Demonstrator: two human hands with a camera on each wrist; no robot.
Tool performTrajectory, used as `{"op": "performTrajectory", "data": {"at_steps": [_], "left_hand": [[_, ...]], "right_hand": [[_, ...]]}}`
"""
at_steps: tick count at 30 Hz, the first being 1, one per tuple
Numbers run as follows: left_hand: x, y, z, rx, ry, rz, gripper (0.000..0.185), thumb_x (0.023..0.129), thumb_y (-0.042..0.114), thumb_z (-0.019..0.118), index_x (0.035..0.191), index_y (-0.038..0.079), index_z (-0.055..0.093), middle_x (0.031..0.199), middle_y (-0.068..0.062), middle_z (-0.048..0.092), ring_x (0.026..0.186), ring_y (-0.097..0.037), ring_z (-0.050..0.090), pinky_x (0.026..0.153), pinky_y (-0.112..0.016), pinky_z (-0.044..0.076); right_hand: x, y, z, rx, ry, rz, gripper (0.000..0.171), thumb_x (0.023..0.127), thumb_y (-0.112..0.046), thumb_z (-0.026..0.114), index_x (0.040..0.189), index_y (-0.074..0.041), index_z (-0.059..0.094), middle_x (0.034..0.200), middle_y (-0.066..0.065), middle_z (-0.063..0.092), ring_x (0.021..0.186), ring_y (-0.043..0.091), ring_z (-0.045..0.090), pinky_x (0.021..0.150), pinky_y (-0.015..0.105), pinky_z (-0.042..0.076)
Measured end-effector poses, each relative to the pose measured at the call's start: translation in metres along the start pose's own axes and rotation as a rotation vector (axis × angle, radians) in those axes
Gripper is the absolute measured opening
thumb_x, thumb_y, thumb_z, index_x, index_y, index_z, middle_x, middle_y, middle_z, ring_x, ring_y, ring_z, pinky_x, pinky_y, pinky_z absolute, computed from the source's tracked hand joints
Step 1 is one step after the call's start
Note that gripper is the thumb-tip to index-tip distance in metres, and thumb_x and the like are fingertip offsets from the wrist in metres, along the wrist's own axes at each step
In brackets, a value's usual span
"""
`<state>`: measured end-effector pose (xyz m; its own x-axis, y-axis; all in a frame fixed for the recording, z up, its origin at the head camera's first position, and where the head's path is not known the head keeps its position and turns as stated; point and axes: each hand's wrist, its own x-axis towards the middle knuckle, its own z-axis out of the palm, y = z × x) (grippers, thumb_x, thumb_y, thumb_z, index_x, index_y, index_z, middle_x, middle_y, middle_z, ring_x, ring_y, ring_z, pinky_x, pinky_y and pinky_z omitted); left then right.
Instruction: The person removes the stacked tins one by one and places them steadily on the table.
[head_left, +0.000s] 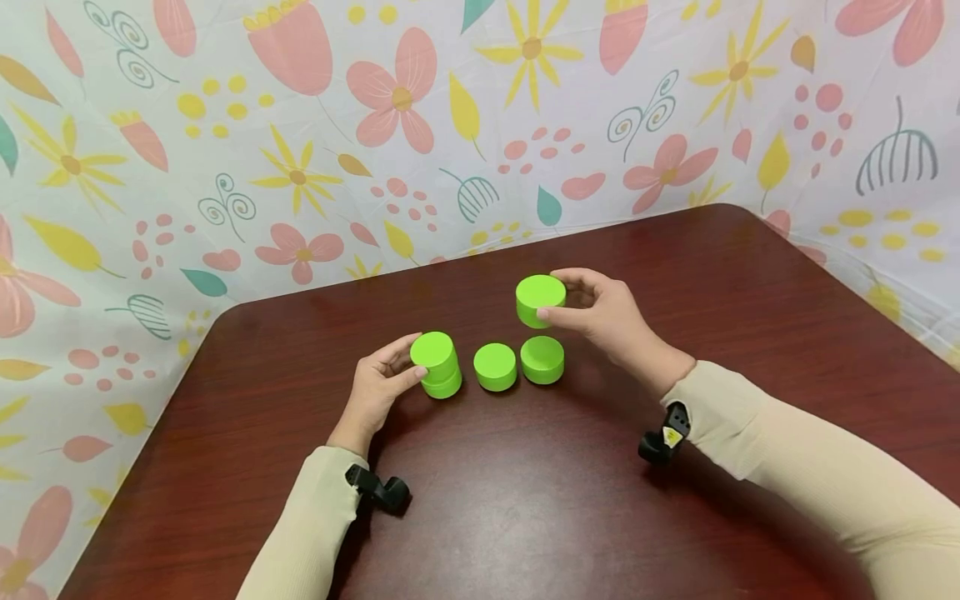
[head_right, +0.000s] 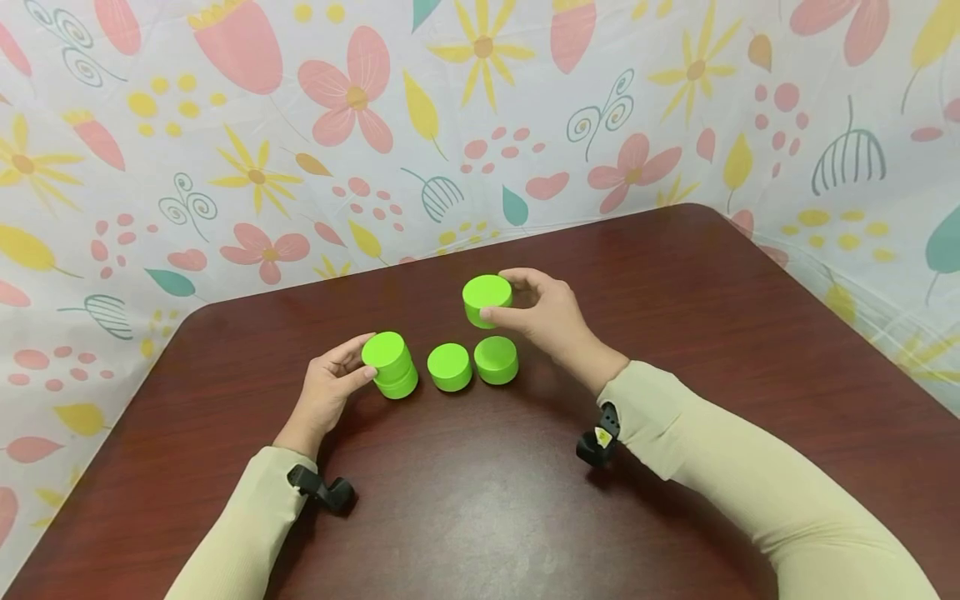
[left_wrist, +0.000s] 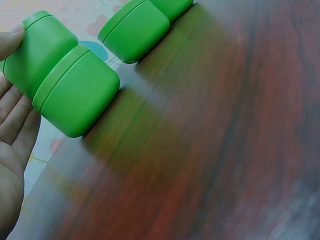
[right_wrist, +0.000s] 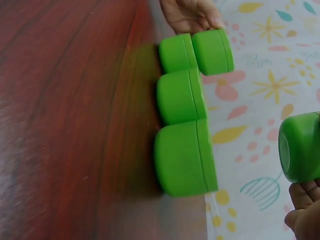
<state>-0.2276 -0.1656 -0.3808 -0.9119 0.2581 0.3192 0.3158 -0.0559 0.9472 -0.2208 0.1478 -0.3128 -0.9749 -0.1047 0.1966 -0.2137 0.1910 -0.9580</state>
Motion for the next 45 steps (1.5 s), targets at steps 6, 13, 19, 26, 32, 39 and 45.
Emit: {"op": "performTrajectory", "data": {"at_steps": [6, 13, 19, 26, 32, 39, 45], "left_hand": [[-0.001, 0.000, -0.004, 0.019, -0.002, -0.023, 0.050, 0.079, -0.011, 0.063, 0.127, -0.011, 0.048, 0.104, 0.010, 0.066, 0.097, -0.008, 0.062, 0.080, -0.021, 0.051], [0.001, -0.002, -0.005, 0.006, -0.001, -0.019, 0.051, 0.079, -0.013, 0.063, 0.127, -0.013, 0.047, 0.104, 0.011, 0.066, 0.099, -0.008, 0.062, 0.081, -0.020, 0.051], [0.001, -0.002, -0.004, -0.009, 0.002, -0.026, 0.051, 0.079, -0.014, 0.062, 0.127, -0.014, 0.047, 0.105, 0.011, 0.066, 0.099, -0.008, 0.062, 0.082, -0.022, 0.051], [0.001, 0.000, -0.004, 0.006, 0.009, -0.036, 0.051, 0.079, -0.012, 0.063, 0.127, -0.012, 0.048, 0.104, 0.011, 0.066, 0.098, -0.008, 0.062, 0.080, -0.020, 0.051], [0.001, 0.000, -0.004, 0.019, 0.004, -0.033, 0.050, 0.079, -0.011, 0.064, 0.127, -0.011, 0.049, 0.103, 0.011, 0.066, 0.097, -0.008, 0.062, 0.078, -0.020, 0.051], [0.001, -0.001, -0.004, 0.021, 0.002, -0.028, 0.051, 0.079, -0.010, 0.065, 0.127, -0.011, 0.049, 0.103, 0.011, 0.066, 0.097, -0.008, 0.062, 0.078, -0.020, 0.051], [0.001, 0.000, -0.005, 0.030, 0.002, -0.026, 0.051, 0.079, -0.010, 0.065, 0.127, -0.011, 0.049, 0.104, 0.012, 0.066, 0.098, -0.008, 0.062, 0.079, -0.020, 0.051]], "right_hand": [[-0.008, 0.009, -0.009, -0.014, 0.030, 0.015, 0.054, 0.076, -0.014, 0.076, 0.124, -0.003, 0.054, 0.100, -0.010, 0.062, 0.091, 0.006, 0.060, 0.075, 0.019, 0.052], [-0.017, 0.017, -0.019, -0.060, 0.071, 0.026, 0.055, 0.076, -0.017, 0.077, 0.124, -0.003, 0.054, 0.097, -0.017, 0.062, 0.090, 0.003, 0.060, 0.074, 0.016, 0.050], [-0.023, 0.026, -0.025, -0.053, 0.076, 0.030, 0.054, 0.077, -0.016, 0.076, 0.124, -0.001, 0.053, 0.096, -0.020, 0.062, 0.089, 0.001, 0.059, 0.073, 0.015, 0.050], [-0.027, 0.037, -0.028, -0.047, 0.077, 0.034, 0.053, 0.077, -0.015, 0.076, 0.122, -0.001, 0.053, 0.095, -0.020, 0.062, 0.090, 0.001, 0.059, 0.073, 0.013, 0.050], [-0.030, 0.042, -0.029, -0.018, 0.064, 0.059, 0.053, 0.077, -0.012, 0.076, 0.122, 0.002, 0.051, 0.093, -0.020, 0.062, 0.088, 0.000, 0.059, 0.073, 0.013, 0.050], [-0.030, 0.050, -0.030, -0.038, 0.048, 0.066, 0.054, 0.077, -0.012, 0.076, 0.122, 0.002, 0.051, 0.093, -0.020, 0.062, 0.087, 0.000, 0.059, 0.073, 0.013, 0.049], [-0.032, 0.057, -0.029, -0.072, 0.022, 0.083, 0.053, 0.076, -0.011, 0.076, 0.122, 0.003, 0.052, 0.093, -0.019, 0.061, 0.086, 0.000, 0.059, 0.073, 0.013, 0.049]]}}
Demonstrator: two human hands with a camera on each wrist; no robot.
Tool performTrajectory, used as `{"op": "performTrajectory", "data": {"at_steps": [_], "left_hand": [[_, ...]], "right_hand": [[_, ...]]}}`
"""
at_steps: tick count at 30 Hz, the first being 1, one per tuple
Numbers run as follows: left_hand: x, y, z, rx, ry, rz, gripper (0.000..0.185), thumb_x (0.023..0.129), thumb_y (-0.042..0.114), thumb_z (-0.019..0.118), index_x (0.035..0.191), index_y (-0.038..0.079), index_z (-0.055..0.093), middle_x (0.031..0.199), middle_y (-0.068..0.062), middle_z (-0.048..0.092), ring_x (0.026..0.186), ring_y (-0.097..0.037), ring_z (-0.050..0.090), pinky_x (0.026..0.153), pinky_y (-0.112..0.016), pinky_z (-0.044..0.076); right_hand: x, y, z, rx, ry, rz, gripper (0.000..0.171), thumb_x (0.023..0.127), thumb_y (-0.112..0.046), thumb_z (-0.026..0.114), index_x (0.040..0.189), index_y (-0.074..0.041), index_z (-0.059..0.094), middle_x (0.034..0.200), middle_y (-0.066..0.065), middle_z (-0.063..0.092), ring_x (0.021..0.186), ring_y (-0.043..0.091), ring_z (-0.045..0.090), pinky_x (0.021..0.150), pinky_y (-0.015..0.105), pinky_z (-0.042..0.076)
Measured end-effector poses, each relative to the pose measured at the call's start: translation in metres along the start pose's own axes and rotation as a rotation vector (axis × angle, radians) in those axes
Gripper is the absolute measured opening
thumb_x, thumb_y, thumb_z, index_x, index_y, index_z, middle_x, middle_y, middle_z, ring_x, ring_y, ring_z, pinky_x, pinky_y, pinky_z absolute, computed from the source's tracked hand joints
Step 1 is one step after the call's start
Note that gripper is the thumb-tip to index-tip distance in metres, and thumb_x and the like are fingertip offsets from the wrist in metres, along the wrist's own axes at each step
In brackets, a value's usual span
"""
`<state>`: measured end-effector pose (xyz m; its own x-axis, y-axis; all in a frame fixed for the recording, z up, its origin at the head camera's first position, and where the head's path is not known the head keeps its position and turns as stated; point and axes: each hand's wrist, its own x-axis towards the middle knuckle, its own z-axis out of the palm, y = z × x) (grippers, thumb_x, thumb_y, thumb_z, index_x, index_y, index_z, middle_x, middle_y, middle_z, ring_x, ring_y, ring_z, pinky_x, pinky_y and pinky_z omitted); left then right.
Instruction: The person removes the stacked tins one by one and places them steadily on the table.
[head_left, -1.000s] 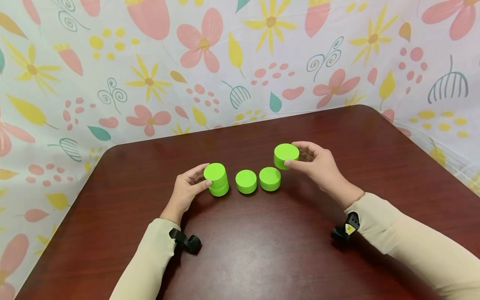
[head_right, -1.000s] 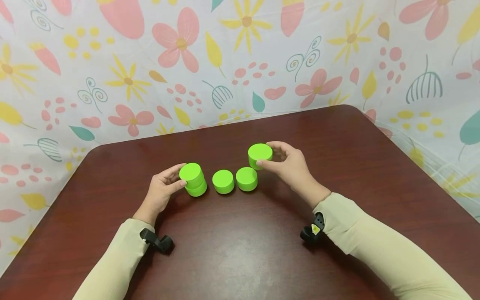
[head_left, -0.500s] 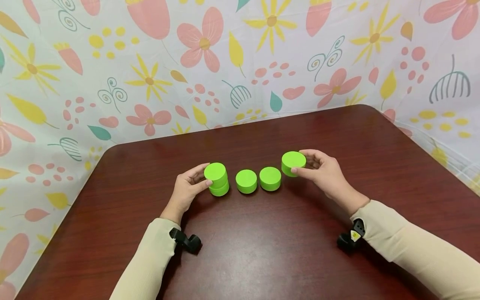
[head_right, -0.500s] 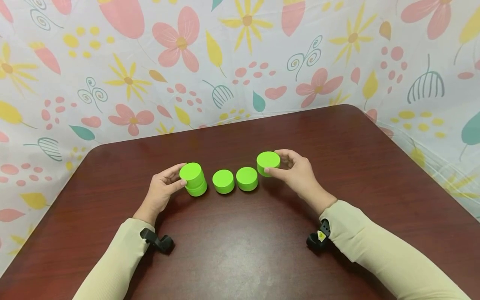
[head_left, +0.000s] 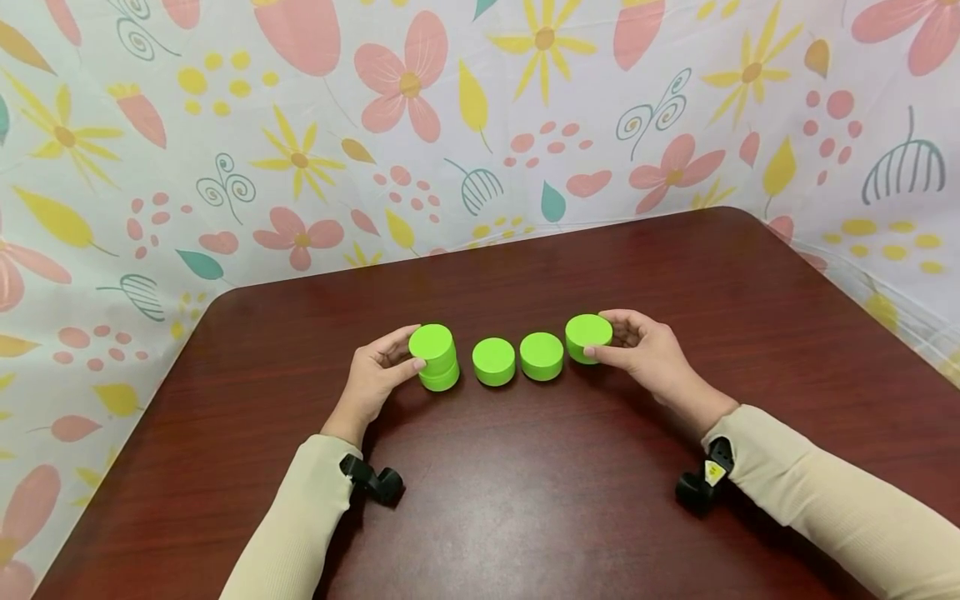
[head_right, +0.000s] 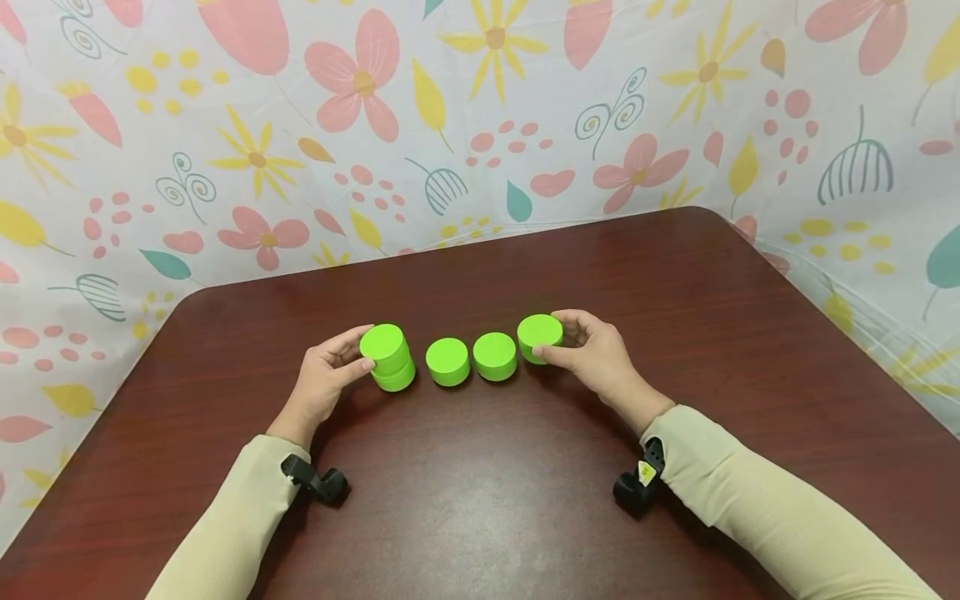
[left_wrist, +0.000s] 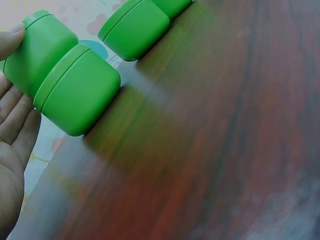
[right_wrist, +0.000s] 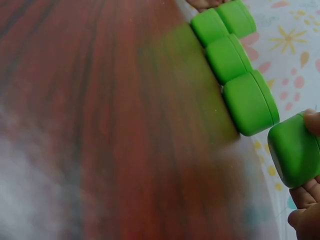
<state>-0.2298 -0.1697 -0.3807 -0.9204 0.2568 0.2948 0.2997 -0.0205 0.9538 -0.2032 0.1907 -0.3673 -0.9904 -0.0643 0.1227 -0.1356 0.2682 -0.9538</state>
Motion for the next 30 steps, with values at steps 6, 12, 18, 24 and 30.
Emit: {"op": "performTrajectory", "data": {"at_steps": [6, 12, 18, 24, 30], "left_hand": [[-0.0002, -0.0006, -0.0004, 0.012, 0.006, -0.007, 0.050, 0.079, -0.010, 0.064, 0.127, -0.010, 0.049, 0.104, 0.012, 0.065, 0.096, -0.008, 0.062, 0.080, -0.020, 0.051], [-0.0008, 0.0000, 0.0001, 0.012, 0.009, -0.014, 0.050, 0.079, -0.010, 0.064, 0.127, -0.010, 0.049, 0.104, 0.013, 0.066, 0.097, -0.007, 0.062, 0.078, -0.019, 0.051], [-0.0007, 0.0000, 0.0010, -0.012, 0.008, -0.009, 0.050, 0.079, -0.012, 0.063, 0.127, -0.012, 0.048, 0.103, 0.012, 0.066, 0.097, -0.007, 0.062, 0.080, -0.021, 0.051], [-0.0002, 0.0002, 0.0014, -0.002, 0.013, -0.017, 0.050, 0.079, -0.011, 0.064, 0.127, -0.010, 0.049, 0.102, 0.012, 0.066, 0.097, -0.007, 0.062, 0.079, -0.020, 0.051], [-0.0002, 0.0006, 0.0014, 0.000, 0.012, -0.020, 0.050, 0.079, -0.010, 0.064, 0.127, -0.009, 0.050, 0.102, 0.012, 0.066, 0.098, -0.007, 0.062, 0.079, -0.020, 0.051]], "right_hand": [[-0.0014, 0.0016, 0.0005, -0.048, -0.017, 0.018, 0.053, 0.076, -0.014, 0.076, 0.122, 0.002, 0.053, 0.099, -0.008, 0.062, 0.086, 0.000, 0.058, 0.072, 0.014, 0.049], [0.0000, 0.0064, 0.0014, -0.091, -0.011, 0.052, 0.054, 0.077, -0.015, 0.075, 0.123, 0.001, 0.052, 0.107, 0.004, 0.060, 0.086, -0.002, 0.057, 0.071, 0.013, 0.048], [0.0002, 0.0094, 0.0015, -0.102, -0.016, 0.059, 0.055, 0.077, -0.016, 0.075, 0.124, 0.001, 0.052, 0.111, 0.010, 0.060, 0.089, -0.002, 0.057, 0.073, 0.012, 0.047], [-0.0005, 0.0095, 0.0013, -0.109, -0.016, 0.062, 0.054, 0.077, -0.017, 0.076, 0.123, 0.000, 0.053, 0.109, 0.008, 0.062, 0.090, -0.004, 0.057, 0.074, 0.011, 0.046], [-0.0013, 0.0101, 0.0007, -0.082, -0.020, 0.079, 0.055, 0.076, -0.017, 0.076, 0.123, 0.000, 0.053, 0.107, 0.001, 0.062, 0.091, -0.005, 0.056, 0.075, 0.012, 0.047]]}}
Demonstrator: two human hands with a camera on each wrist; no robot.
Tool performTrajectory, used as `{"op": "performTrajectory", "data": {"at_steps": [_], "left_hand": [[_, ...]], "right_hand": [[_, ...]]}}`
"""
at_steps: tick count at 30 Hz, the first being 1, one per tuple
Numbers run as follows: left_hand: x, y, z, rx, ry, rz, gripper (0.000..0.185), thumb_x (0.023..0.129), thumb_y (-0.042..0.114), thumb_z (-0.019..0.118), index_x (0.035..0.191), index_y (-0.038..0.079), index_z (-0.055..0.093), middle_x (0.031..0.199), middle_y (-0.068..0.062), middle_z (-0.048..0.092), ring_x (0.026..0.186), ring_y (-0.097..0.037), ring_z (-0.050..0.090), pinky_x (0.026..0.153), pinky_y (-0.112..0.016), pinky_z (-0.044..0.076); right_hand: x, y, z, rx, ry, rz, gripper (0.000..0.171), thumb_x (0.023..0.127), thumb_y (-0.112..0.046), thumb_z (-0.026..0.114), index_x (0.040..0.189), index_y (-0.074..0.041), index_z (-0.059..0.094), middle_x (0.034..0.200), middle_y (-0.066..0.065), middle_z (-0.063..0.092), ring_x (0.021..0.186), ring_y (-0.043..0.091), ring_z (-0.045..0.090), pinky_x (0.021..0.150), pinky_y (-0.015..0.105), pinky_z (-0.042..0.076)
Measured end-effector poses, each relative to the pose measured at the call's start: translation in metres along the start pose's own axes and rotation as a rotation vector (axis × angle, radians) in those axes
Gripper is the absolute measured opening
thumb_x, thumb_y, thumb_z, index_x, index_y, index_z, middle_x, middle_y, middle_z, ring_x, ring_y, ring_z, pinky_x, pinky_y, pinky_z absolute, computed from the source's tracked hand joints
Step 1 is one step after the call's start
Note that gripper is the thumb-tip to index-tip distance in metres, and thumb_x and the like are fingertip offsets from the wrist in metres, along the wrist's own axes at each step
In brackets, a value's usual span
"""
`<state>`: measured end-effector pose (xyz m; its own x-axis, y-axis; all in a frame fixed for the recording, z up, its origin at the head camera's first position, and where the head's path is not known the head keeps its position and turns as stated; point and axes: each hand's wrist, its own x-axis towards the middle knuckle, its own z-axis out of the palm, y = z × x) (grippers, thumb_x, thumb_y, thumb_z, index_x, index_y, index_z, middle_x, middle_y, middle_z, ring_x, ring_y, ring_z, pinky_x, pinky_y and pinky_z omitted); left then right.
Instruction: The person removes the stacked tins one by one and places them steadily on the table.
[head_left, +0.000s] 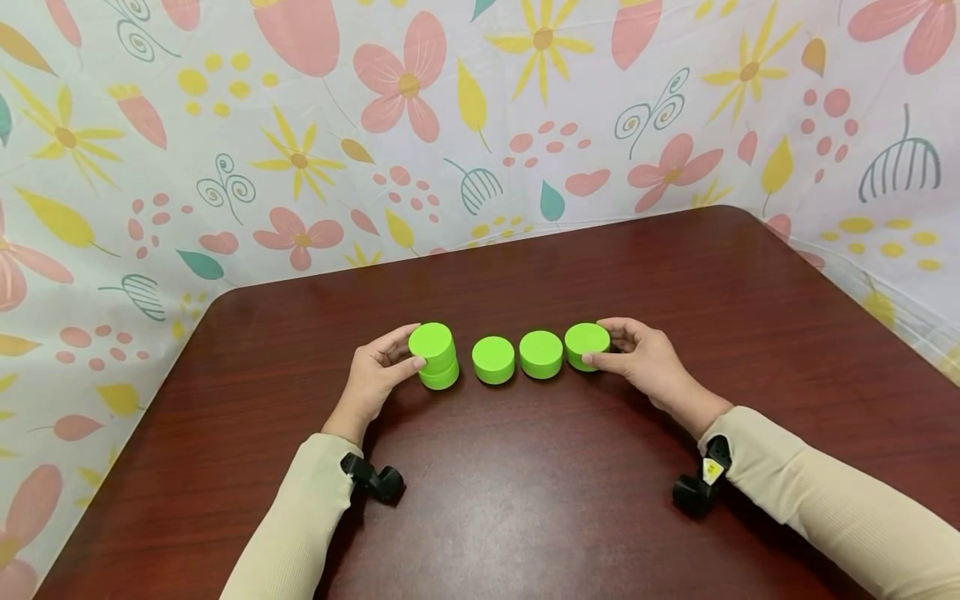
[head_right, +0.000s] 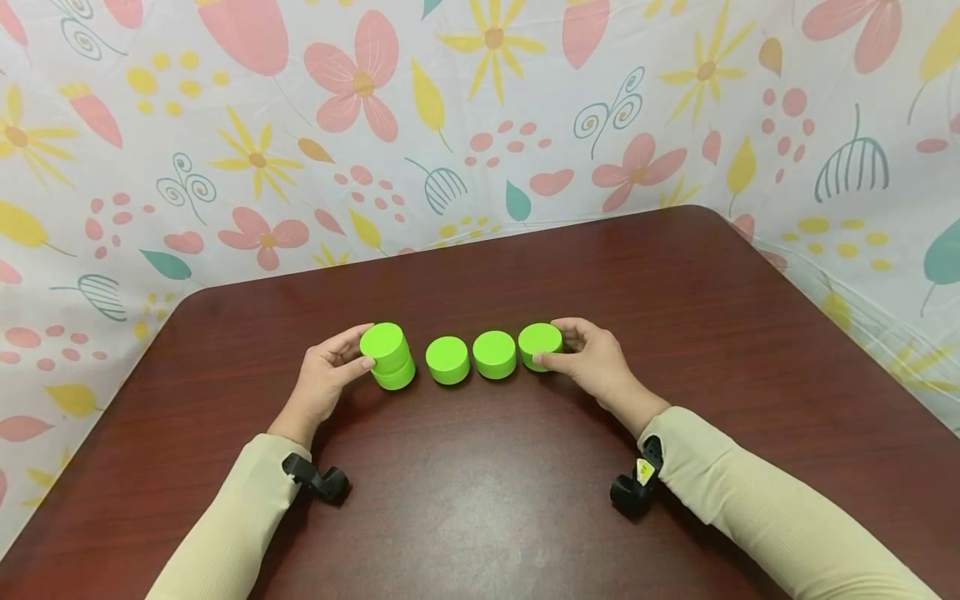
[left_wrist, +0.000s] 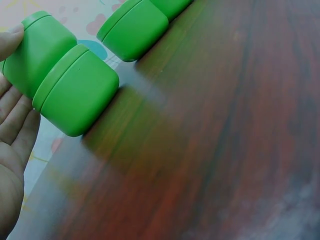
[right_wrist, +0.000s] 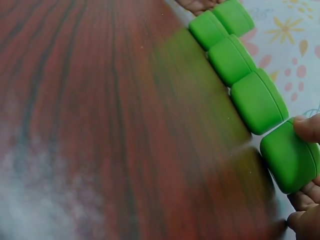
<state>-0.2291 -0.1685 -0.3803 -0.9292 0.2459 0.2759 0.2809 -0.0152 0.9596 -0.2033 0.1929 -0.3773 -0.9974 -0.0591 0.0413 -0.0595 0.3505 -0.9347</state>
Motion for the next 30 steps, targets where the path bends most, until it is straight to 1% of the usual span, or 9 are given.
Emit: {"op": "performTrajectory", "data": {"at_steps": [3, 11, 16, 18, 21, 24, 26, 27, 30], "left_hand": [[0.000, -0.001, 0.000, -0.007, 0.000, 0.000, 0.050, 0.079, -0.011, 0.064, 0.127, -0.010, 0.049, 0.102, 0.012, 0.066, 0.097, -0.007, 0.062, 0.079, -0.020, 0.051], [0.001, -0.001, 0.000, -0.008, -0.001, 0.010, 0.050, 0.079, -0.011, 0.064, 0.127, -0.011, 0.049, 0.102, 0.012, 0.067, 0.096, -0.007, 0.062, 0.078, -0.019, 0.051], [0.000, -0.001, -0.001, -0.009, 0.004, 0.005, 0.050, 0.079, -0.011, 0.064, 0.127, -0.010, 0.049, 0.102, 0.012, 0.067, 0.096, -0.007, 0.062, 0.078, -0.019, 0.051], [0.000, -0.001, -0.001, -0.010, 0.008, 0.007, 0.051, 0.079, -0.011, 0.064, 0.127, -0.010, 0.049, 0.102, 0.012, 0.067, 0.096, -0.007, 0.062, 0.078, -0.020, 0.051], [0.000, -0.002, -0.001, -0.016, 0.013, 0.017, 0.051, 0.078, -0.012, 0.064, 0.127, -0.012, 0.049, 0.102, 0.012, 0.067, 0.096, -0.007, 0.062, 0.080, -0.021, 0.051], [0.000, -0.002, -0.002, -0.014, 0.011, 0.018, 0.052, 0.078, -0.013, 0.063, 0.127, -0.012, 0.048, 0.102, 0.012, 0.067, 0.096, -0.007, 0.062, 0.081, -0.021, 0.051], [0.000, -0.001, -0.003, -0.003, 0.004, 0.014, 0.053, 0.078, -0.012, 0.064, 0.128, -0.011, 0.047, 0.105, 0.011, 0.066, 0.098, -0.007, 0.062, 0.082, -0.022, 0.051], [0.000, -0.001, -0.004, 0.005, -0.001, 0.015, 0.054, 0.078, -0.011, 0.064, 0.129, -0.012, 0.046, 0.109, 0.008, 0.066, 0.099, -0.006, 0.061, 0.083, -0.022, 0.050], [0.001, 0.003, -0.009, 0.027, -0.018, 0.020, 0.056, 0.079, -0.011, 0.064, 0.130, -0.012, 0.044, 0.123, -0.010, 0.060, 0.106, -0.006, 0.059, 0.088, -0.023, 0.048]], "right_hand": [[0.000, 0.000, 0.000, 0.013, -0.002, 0.009, 0.056, 0.075, -0.016, 0.077, 0.123, 0.000, 0.053, 0.105, -0.002, 0.063, 0.092, -0.007, 0.056, 0.075, 0.011, 0.047], [0.000, -0.001, -0.001, -0.018, -0.002, 0.030, 0.057, 0.074, -0.017, 0.078, 0.123, -0.001, 0.054, 0.110, 0.002, 0.063, 0.091, -0.006, 0.056, 0.075, 0.012, 0.047], [0.000, -0.002, -0.002, -0.034, -0.005, 0.035, 0.057, 0.074, -0.017, 0.078, 0.123, -0.001, 0.054, 0.111, 0.004, 0.063, 0.090, -0.005, 0.056, 0.074, 0.012, 0.047], [0.000, -0.003, -0.002, -0.048, -0.007, 0.035, 0.057, 0.075, -0.018, 0.077, 0.124, -0.001, 0.054, 0.114, 0.008, 0.062, 0.094, 0.000, 0.057, 0.074, 0.012, 0.047], [0.000, -0.004, -0.002, -0.050, -0.016, 0.044, 0.059, 0.076, -0.018, 0.076, 0.127, -0.001, 0.051, 0.122, 0.015, 0.058, 0.106, 0.015, 0.057, 0.075, 0.010, 0.045], [-0.002, -0.006, -0.002, -0.024, -0.031, 0.061, 0.067, 0.078, -0.020, 0.074, 0.134, 0.000, 0.044, 0.131, 0.020, 0.051, 0.120, 0.030, 0.048, 0.076, 0.008, 0.043], [-0.004, -0.007, -0.003, 0.014, -0.035, 0.067, 0.070, 0.080, -0.019, 0.073, 0.138, 0.001, 0.039, 0.135, 0.021, 0.046, 0.126, 0.033, 0.043, 0.077, 0.007, 0.042], [-0.004, -0.008, -0.004, 0.034, -0.029, 0.063, 0.071, 0.080, -0.019, 0.072, 0.139, 0.002, 0.037, 0.137, 0.021, 0.044, 0.128, 0.033, 0.041, 0.077, 0.006, 0.041], [-0.003, -0.017, -0.005, 0.107, 0.005, 0.022, 0.070, 0.082, -0.016, 0.071, 0.139, 0.003, 0.036, 0.138, 0.022, 0.042, 0.129, 0.033, 0.039, 0.080, 0.007, 0.042]]}}
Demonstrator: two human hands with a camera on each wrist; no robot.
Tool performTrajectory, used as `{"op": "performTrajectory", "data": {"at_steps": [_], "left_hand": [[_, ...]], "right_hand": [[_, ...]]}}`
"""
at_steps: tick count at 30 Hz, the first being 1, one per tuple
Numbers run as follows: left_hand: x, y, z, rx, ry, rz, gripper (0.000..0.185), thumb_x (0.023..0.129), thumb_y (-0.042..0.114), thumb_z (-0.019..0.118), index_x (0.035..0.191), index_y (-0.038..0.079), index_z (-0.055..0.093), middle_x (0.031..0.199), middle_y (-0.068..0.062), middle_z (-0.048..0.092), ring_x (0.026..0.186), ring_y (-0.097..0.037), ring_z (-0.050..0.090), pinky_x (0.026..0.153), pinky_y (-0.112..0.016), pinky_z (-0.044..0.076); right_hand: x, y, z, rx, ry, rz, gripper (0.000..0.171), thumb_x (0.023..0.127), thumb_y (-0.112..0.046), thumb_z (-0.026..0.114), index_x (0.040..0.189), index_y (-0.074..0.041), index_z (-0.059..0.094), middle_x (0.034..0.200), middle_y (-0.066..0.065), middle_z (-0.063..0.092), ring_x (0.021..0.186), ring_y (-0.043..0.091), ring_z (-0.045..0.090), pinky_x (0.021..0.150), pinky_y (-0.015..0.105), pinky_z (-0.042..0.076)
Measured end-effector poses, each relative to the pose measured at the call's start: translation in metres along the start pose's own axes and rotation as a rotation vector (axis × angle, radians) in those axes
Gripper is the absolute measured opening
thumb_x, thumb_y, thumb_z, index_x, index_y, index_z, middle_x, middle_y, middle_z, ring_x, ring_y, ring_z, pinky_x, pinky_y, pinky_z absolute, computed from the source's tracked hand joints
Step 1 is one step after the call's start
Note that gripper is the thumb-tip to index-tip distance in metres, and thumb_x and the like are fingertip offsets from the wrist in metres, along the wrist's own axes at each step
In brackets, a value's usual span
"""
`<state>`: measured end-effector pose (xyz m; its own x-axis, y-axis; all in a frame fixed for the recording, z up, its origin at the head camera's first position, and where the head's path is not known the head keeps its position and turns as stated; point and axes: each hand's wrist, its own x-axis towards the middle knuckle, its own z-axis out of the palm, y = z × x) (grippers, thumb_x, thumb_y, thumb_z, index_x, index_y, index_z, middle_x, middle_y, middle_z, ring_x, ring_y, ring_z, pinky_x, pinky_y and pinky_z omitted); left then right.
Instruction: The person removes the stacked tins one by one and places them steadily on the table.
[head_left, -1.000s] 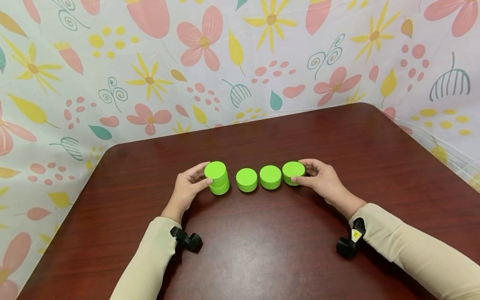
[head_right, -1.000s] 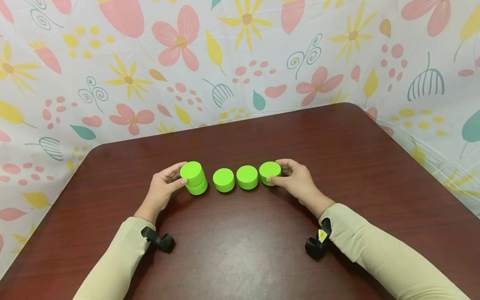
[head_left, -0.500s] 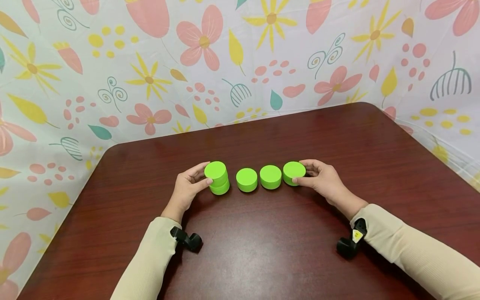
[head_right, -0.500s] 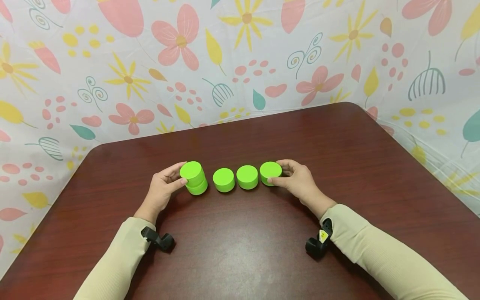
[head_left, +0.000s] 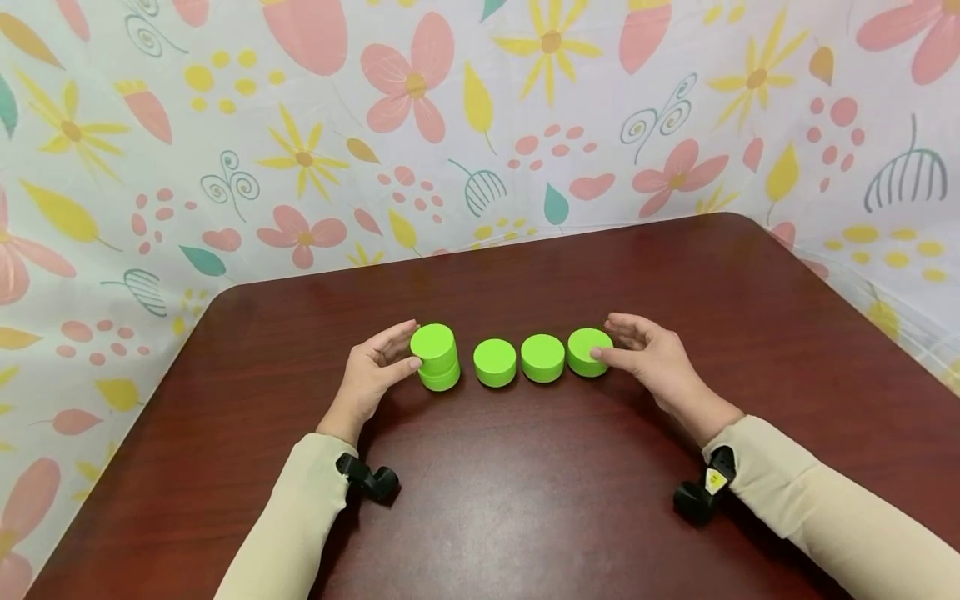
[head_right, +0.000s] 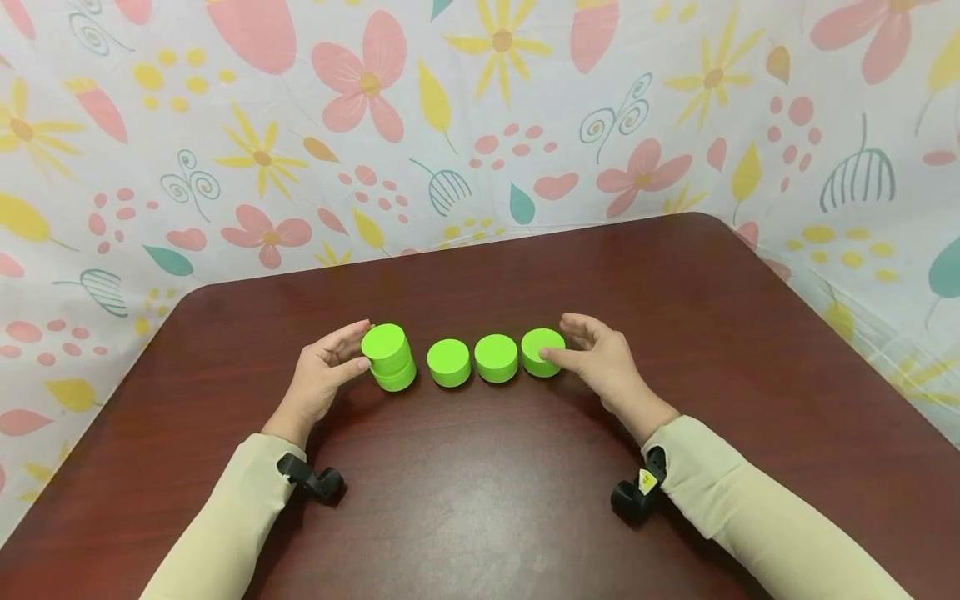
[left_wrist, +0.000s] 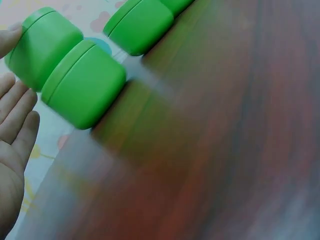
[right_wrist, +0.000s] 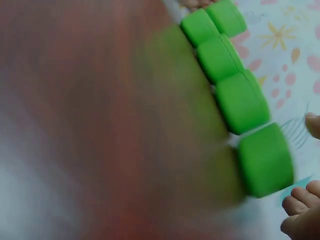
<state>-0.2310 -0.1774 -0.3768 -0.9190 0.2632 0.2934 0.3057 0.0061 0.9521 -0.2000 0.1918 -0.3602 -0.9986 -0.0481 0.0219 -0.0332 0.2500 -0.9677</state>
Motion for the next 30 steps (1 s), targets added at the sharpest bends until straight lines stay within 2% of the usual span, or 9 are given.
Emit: {"op": "performTrajectory", "data": {"at_steps": [4, 8, 12, 16, 21, 25, 30], "left_hand": [[0.000, 0.006, -0.008, 0.025, -0.036, -0.017, 0.058, 0.078, -0.012, 0.064, 0.132, -0.012, 0.042, 0.134, -0.030, 0.044, 0.114, -0.007, 0.055, 0.091, -0.024, 0.047], [0.001, 0.007, -0.013, 0.073, -0.101, -0.092, 0.060, 0.078, -0.008, 0.066, 0.134, -0.006, 0.043, 0.134, -0.027, 0.045, 0.119, -0.016, 0.052, 0.088, -0.023, 0.048], [0.001, 0.002, -0.012, 0.111, -0.177, -0.152, 0.059, 0.079, -0.006, 0.066, 0.134, -0.003, 0.045, 0.132, -0.024, 0.049, 0.122, -0.028, 0.049, 0.089, -0.024, 0.048], [0.000, -0.003, -0.009, 0.106, -0.197, -0.156, 0.057, 0.079, -0.006, 0.067, 0.132, -0.003, 0.047, 0.130, -0.024, 0.051, 0.119, -0.031, 0.051, 0.088, -0.026, 0.049], [0.000, -0.005, -0.006, 0.102, -0.214, -0.156, 0.055, 0.079, -0.002, 0.068, 0.131, -0.002, 0.049, 0.127, -0.022, 0.054, 0.114, -0.025, 0.056, 0.087, -0.027, 0.049], [0.000, -0.006, -0.005, 0.097, -0.209, -0.158, 0.055, 0.080, -0.002, 0.068, 0.131, -0.001, 0.050, 0.127, -0.021, 0.054, 0.115, -0.025, 0.055, 0.089, -0.028, 0.049], [0.002, -0.005, -0.006, 0.097, -0.206, -0.164, 0.055, 0.079, -0.003, 0.068, 0.131, -0.001, 0.050, 0.126, -0.023, 0.054, 0.114, -0.023, 0.057, 0.088, -0.028, 0.049]], "right_hand": [[0.007, -0.025, 0.005, 0.051, 0.018, -0.085, 0.064, 0.083, -0.016, 0.071, 0.136, 0.002, 0.041, 0.136, 0.020, 0.046, 0.128, 0.027, 0.043, 0.084, 0.010, 0.044], [0.018, -0.055, 0.021, 0.046, -0.043, -0.155, 0.058, 0.081, -0.012, 0.071, 0.132, 0.000, 0.047, 0.134, 0.016, 0.050, 0.125, 0.022, 0.047, 0.086, 0.014, 0.045], [0.027, -0.072, 0.050, 0.006, -0.146, -0.221, 0.054, 0.078, -0.008, 0.073, 0.127, -0.001, 0.052, 0.130, 0.014, 0.054, 0.122, 0.023, 0.050, 0.091, 0.027, 0.048], [0.032, -0.073, 0.082, -0.047, -0.248, -0.232, 0.054, 0.077, -0.013, 0.075, 0.126, -0.002, 0.054, 0.129, 0.013, 0.056, 0.122, 0.025, 0.050, 0.098, 0.042, 0.043], [0.038, -0.066, 0.112, -0.146, -0.343, -0.184, 0.059, 0.078, -0.021, 0.075, 0.130, -0.007, 0.051, 0.132, 0.009, 0.053, 0.125, 0.024, 0.047, 0.099, 0.043, 0.041], [0.043, -0.062, 0.128, -0.197, -0.363, -0.181, 0.061, 0.077, -0.022, 0.076, 0.130, -0.006, 0.051, 0.132, 0.009, 0.053, 0.125, 0.024, 0.047, 0.100, 0.042, 0.041], [0.048, -0.061, 0.138, -0.204, -0.362, -0.185, 0.061, 0.076, -0.023, 0.076, 0.130, -0.008, 0.052, 0.131, 0.007, 0.054, 0.125, 0.023, 0.047, 0.100, 0.041, 0.040]]}}
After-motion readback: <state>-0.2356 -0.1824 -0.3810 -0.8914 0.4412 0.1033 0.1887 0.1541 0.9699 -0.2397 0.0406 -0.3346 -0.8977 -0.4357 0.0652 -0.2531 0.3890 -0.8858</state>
